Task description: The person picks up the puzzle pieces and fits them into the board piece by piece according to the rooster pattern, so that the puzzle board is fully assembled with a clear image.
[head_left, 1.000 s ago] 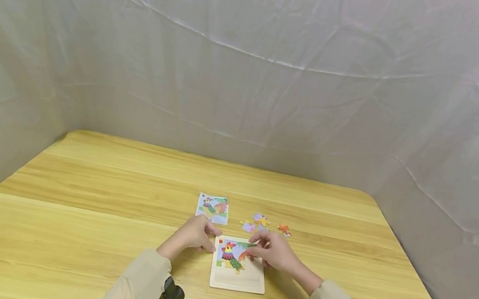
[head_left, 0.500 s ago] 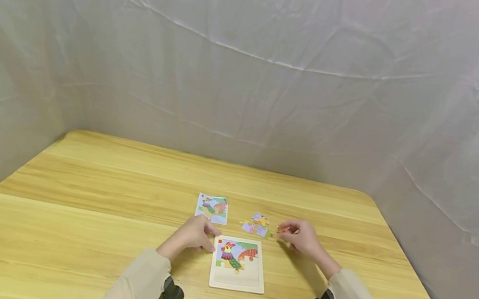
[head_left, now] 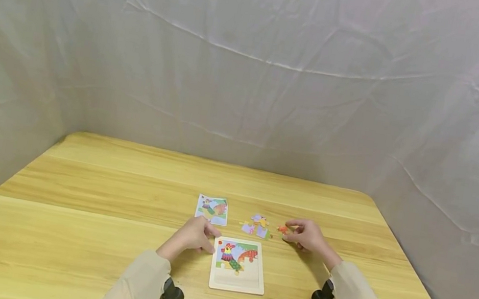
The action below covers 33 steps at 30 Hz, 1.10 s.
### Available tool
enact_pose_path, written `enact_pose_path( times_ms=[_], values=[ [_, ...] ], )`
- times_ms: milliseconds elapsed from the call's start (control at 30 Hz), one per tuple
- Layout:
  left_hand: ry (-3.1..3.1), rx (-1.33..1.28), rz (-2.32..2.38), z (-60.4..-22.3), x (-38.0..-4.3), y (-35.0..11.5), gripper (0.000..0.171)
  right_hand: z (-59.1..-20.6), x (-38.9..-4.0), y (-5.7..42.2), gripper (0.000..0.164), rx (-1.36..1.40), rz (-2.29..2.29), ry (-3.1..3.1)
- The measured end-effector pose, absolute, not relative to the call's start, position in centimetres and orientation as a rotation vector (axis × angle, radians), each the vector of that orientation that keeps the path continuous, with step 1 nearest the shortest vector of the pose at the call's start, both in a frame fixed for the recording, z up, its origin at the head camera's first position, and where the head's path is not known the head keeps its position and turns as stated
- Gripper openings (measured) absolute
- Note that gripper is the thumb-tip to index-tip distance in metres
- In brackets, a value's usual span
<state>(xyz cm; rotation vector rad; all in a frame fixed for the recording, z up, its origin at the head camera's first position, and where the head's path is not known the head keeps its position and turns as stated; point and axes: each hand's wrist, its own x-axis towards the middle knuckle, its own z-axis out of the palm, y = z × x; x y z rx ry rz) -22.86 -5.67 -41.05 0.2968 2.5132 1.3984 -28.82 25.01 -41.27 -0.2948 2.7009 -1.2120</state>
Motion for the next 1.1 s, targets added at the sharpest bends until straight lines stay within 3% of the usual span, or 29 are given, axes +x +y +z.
enact_pose_path(
  times_ms=[233,667,1100],
  values=[
    [2.511,0.315,1.409,-41.17,-22.92,-5.69,0.033,-41.27,-29.15,24.84,0.046,-0.278,-1.142,2.710],
    [2.535,0.312,1.387,-40.97,-22.70,-5.59,0.034,-41.28,-29.10,24.69,0.025,-0.292,-1.096,2.764],
    [2.538,0.315,1.393,-41.06,-22.69,-5.65,0.033,-41.34,-28.97,24.61,0.028,-0.333,-1.245,2.671]
  ],
)
